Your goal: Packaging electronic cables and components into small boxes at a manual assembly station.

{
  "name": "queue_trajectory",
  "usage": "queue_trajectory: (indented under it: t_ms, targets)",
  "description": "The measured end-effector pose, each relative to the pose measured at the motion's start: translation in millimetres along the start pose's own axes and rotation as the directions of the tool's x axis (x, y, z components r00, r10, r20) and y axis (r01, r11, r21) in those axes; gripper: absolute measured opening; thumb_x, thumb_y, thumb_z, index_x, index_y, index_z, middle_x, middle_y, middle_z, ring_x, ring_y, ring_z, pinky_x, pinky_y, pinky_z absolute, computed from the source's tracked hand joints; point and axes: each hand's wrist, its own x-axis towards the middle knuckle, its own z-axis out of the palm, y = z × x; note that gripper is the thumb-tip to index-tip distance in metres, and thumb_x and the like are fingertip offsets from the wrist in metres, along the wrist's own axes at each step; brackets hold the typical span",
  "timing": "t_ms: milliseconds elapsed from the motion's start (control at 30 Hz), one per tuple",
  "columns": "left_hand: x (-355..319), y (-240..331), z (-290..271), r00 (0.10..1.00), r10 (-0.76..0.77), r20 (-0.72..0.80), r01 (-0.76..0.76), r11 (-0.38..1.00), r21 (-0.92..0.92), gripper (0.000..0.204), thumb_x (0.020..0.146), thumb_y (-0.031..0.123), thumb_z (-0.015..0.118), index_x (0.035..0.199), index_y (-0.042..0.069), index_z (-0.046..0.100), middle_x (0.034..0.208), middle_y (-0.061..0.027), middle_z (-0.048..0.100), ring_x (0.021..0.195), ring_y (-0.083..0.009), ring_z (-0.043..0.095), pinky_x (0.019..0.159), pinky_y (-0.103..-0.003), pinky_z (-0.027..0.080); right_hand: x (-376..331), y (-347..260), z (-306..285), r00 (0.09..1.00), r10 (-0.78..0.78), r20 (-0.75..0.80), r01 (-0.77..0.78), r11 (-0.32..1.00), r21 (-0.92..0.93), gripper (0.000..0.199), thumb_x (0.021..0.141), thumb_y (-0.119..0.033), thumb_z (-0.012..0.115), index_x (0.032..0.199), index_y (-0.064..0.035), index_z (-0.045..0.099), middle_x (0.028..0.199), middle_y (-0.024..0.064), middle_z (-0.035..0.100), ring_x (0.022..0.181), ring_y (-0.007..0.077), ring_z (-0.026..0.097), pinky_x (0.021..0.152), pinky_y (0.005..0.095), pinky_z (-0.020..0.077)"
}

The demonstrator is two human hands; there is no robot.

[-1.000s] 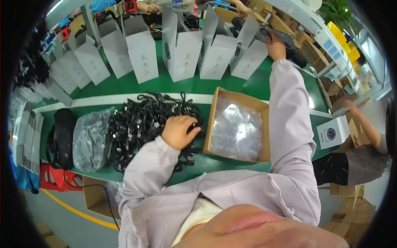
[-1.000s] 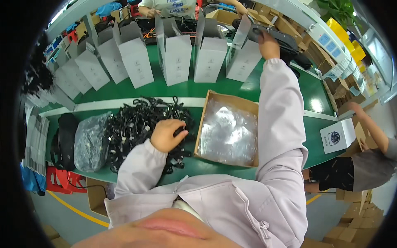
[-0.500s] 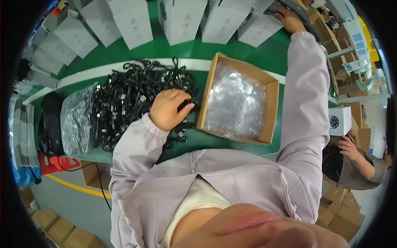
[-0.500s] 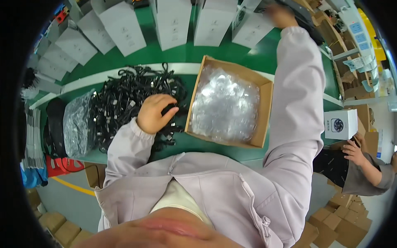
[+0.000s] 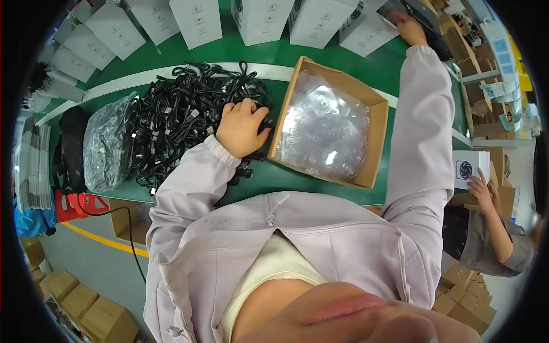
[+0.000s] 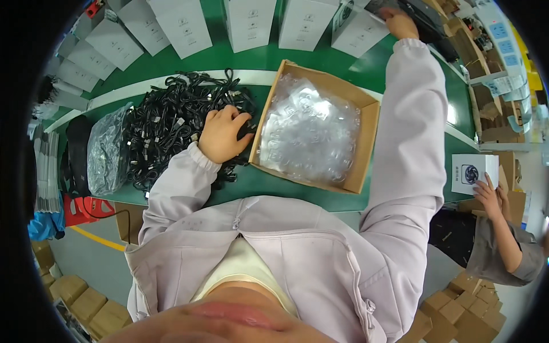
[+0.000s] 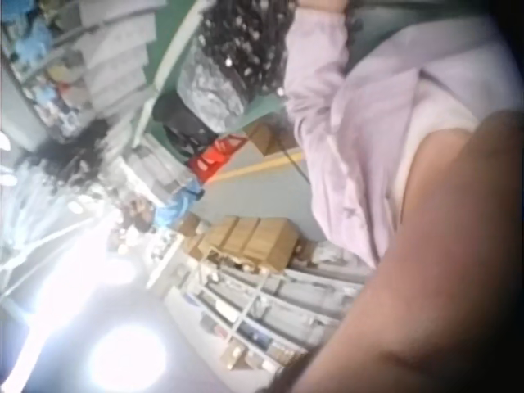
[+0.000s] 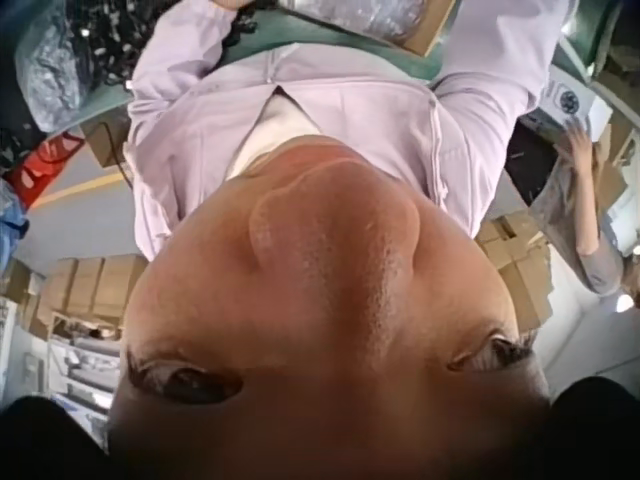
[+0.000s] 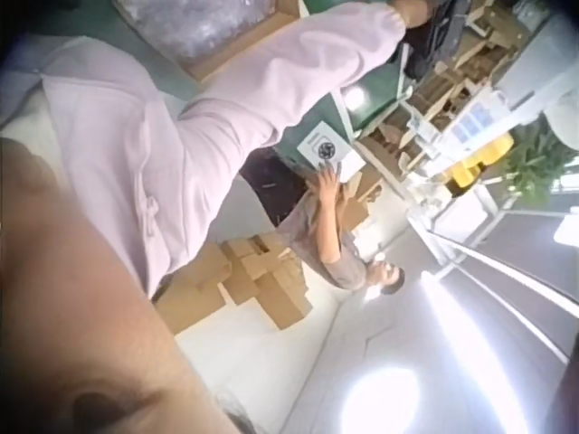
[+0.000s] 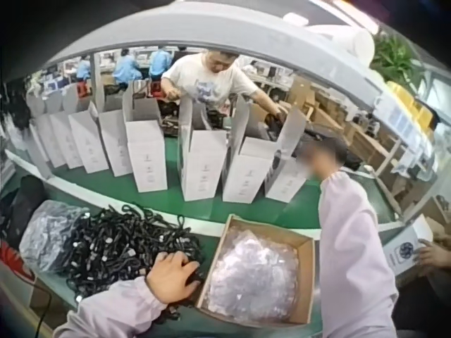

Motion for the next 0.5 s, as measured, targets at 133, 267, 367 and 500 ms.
queue_trajectory:
  t_ms: [133,267,367,500]
  targets:
    - [2.5,1.6,5.9,0.999,-0.034,0.008,0.034,0.999,-0.001,0.028,0.063,0.02,0.067,0.089,0.011,0.06,0.087,-0.0078,0.05,0.079,-0.0234,0.051,0.07,-0.037,0.039,5.0,26.6,8.0,0.999,0.043,0.015,-0.04,0.988,-0.146,0.027,0.081,-0.017,0.044,0.104,-0.0118,0.056,0.103,0.0143,0.058,0.093,0.0331,0.055,0.078,0.0377,0.0434]
    - [0.8,-11.6,8.8,0.99,-0.067,-0.127,0.056,0.994,-0.091,0.019,0.064,0.014,0.066,0.081,0.008,0.061,0.088,-0.0088,0.053,0.079,-0.0242,0.053,0.067,-0.033,0.042,-1.7,-39.7,-8.7,0.93,0.126,-0.344,-0.254,0.898,-0.359,0.02,0.08,-0.018,0.048,0.095,-0.0099,0.059,0.098,0.0127,0.06,0.089,0.029,0.057,0.073,0.0364,0.0455]
    - [11.6,-11.0,12.8,0.931,0.027,-0.365,-0.088,0.985,-0.152,0.014,0.064,0.01,0.065,0.077,0.005,0.061,0.089,-0.0091,0.055,0.078,-0.0235,0.054,0.066,-0.031,0.043,-55.6,-107.6,-52.9,0.726,0.144,-0.672,-0.065,0.988,0.142,0.031,0.076,-0.012,0.053,0.104,0.0005,0.052,0.111,0.0233,0.049,0.101,0.0352,0.049,0.081,0.0363,0.0417]
    - [4.4,-25.7,15.1,0.96,-0.164,-0.226,-0.03,0.745,-0.666,0.012,0.066,0.005,0.063,0.078,0.004,0.061,0.092,-0.0078,0.058,0.078,-0.0187,0.055,0.07,-0.028,0.043,-129.6,-200.5,-19.0,0.968,-0.238,-0.074,0.249,0.94,0.235,0.023,0.076,-0.027,0.06,0.086,-0.0061,0.061,0.085,0.0079,0.063,0.075,0.0199,0.06,0.065,0.0282,0.0461]
